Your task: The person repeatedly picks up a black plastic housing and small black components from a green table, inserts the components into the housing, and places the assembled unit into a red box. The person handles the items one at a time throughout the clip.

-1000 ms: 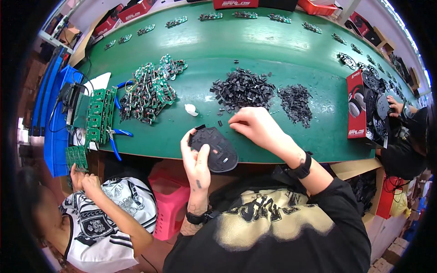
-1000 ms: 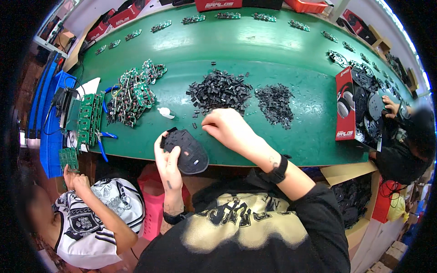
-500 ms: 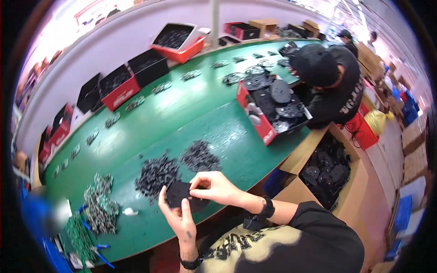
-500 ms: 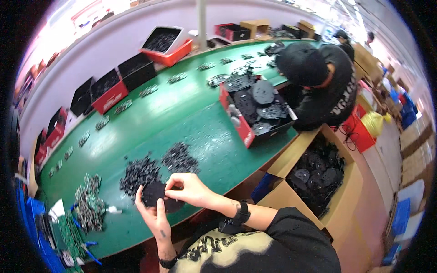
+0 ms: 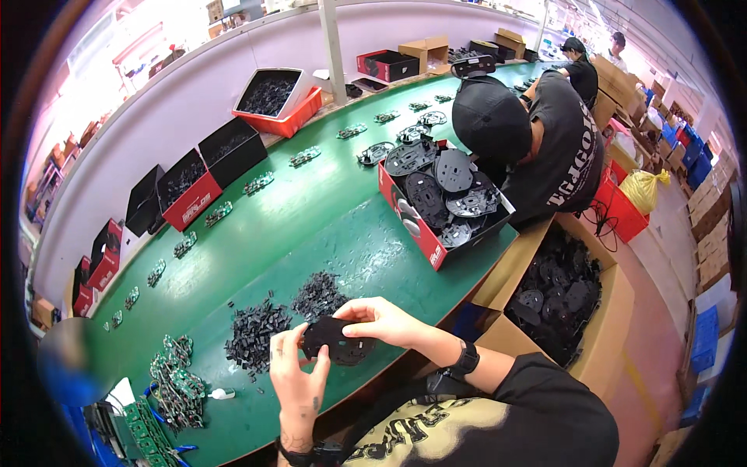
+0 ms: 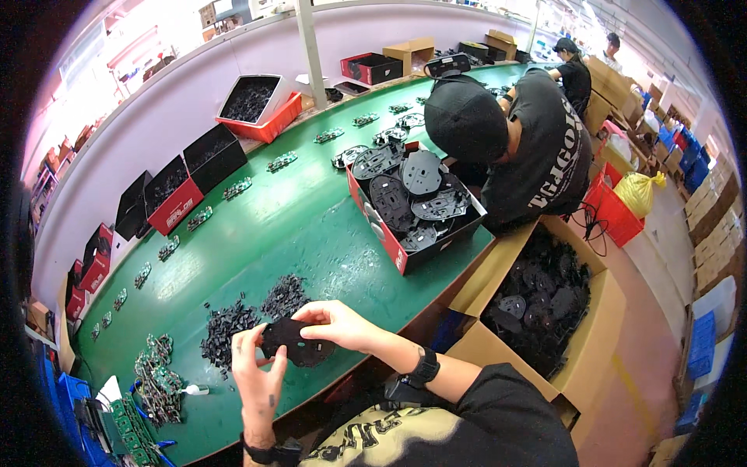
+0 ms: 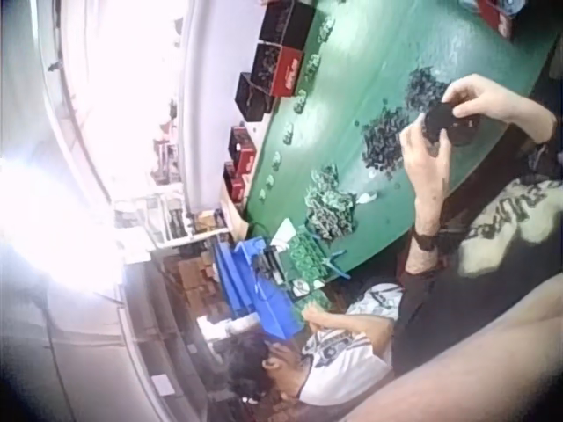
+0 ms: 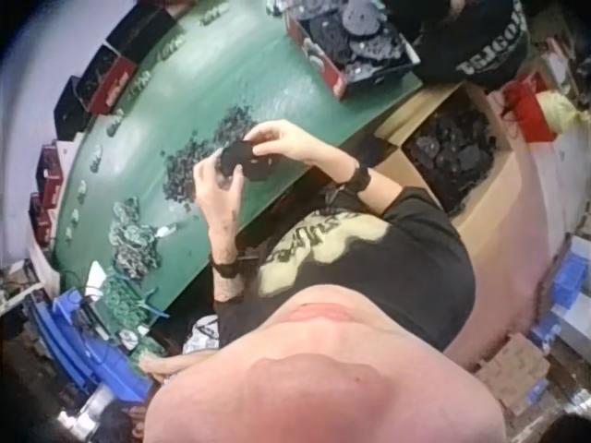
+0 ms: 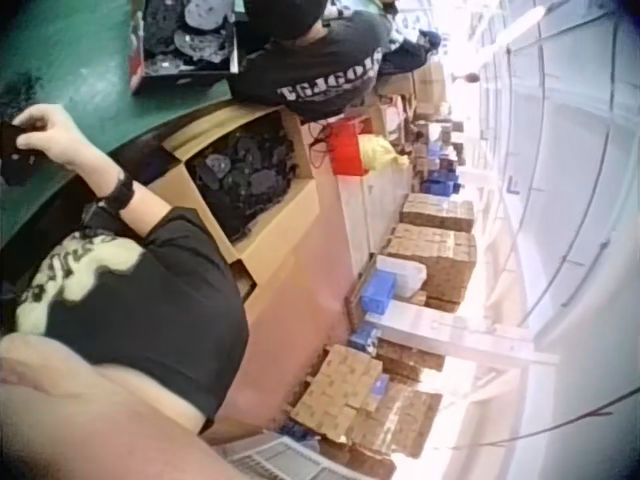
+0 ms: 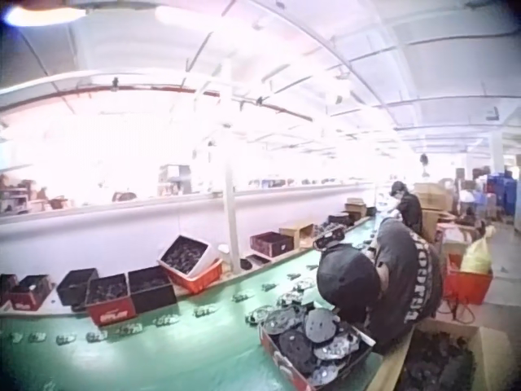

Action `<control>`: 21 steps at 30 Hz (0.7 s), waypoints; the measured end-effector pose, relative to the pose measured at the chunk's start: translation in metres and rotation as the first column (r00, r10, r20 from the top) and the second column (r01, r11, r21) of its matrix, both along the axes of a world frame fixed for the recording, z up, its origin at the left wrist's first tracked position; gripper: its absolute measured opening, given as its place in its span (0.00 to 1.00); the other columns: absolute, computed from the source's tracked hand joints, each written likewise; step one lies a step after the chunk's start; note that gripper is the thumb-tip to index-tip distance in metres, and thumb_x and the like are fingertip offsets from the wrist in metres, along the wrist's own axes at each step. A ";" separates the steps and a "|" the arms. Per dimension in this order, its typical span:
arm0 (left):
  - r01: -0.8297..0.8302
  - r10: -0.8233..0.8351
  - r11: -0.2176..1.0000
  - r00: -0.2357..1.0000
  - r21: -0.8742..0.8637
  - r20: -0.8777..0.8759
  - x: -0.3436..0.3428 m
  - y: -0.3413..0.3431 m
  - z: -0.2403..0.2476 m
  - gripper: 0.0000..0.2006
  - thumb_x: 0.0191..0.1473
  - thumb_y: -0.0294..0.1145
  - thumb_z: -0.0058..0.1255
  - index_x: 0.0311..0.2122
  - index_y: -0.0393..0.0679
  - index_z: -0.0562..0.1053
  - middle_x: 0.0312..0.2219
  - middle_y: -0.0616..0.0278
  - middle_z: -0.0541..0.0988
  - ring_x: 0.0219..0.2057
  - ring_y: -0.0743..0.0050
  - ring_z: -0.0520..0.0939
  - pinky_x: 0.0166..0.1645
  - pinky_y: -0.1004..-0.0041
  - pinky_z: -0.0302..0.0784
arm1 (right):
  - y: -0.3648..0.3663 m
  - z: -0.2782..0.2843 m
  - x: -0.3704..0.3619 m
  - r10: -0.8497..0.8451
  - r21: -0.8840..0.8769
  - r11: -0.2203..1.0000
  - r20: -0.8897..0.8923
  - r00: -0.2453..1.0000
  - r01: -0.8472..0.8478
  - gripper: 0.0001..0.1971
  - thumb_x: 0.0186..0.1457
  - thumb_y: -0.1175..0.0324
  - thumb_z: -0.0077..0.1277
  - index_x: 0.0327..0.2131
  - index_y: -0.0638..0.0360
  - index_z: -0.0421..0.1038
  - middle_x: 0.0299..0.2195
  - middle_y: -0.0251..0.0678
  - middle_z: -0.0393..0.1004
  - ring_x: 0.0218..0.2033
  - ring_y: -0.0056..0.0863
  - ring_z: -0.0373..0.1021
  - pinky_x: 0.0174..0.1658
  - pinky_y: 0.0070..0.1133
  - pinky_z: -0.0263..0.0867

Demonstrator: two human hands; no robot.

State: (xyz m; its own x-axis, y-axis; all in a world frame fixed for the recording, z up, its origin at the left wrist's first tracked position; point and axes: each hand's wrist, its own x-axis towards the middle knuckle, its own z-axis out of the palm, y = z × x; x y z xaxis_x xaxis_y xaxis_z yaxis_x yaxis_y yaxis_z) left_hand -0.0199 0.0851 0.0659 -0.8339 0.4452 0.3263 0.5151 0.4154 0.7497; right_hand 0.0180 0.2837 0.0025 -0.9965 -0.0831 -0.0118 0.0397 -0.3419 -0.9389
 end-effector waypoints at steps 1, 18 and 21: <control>0.047 -0.057 0.990 0.996 -0.134 -0.070 -0.009 0.001 0.007 0.23 0.43 0.26 0.61 0.48 0.43 0.72 0.35 0.57 0.73 0.37 0.66 0.76 0.33 0.72 0.78 | 0.005 0.002 -0.001 -0.017 0.026 1.000 -0.004 1.000 0.017 0.17 0.55 0.73 0.55 0.48 0.65 0.70 0.43 0.35 0.75 0.44 0.20 0.70 0.51 0.22 0.66; 0.046 -0.042 0.951 0.999 -0.305 0.020 -0.174 0.086 0.003 0.22 0.45 0.46 0.61 0.40 0.40 0.77 0.26 0.52 0.80 0.28 0.57 0.82 0.35 0.65 0.77 | 0.047 0.007 0.058 -0.538 0.504 0.580 -0.354 0.765 0.641 0.09 0.55 0.72 0.54 0.39 0.63 0.76 0.26 0.36 0.74 0.26 0.24 0.70 0.29 0.18 0.64; -0.072 0.031 0.951 0.990 -0.300 -0.140 -0.248 0.116 -0.042 0.24 0.44 0.50 0.61 0.37 0.38 0.77 0.30 0.48 0.80 0.33 0.55 0.81 0.39 0.63 0.75 | 0.039 -0.009 0.056 -0.370 0.633 0.416 -0.538 0.757 0.653 0.06 0.50 0.74 0.56 0.33 0.62 0.77 0.24 0.38 0.75 0.26 0.31 0.72 0.30 0.25 0.68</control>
State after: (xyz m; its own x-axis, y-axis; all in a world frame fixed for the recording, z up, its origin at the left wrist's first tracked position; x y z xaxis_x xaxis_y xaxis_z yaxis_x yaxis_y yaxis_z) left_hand -0.2678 0.2013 0.0236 -0.8171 0.4977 0.2908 0.5725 0.6413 0.5109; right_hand 0.0741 0.3223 -0.0062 -0.8089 0.3438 0.4769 -0.1836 0.6228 -0.7605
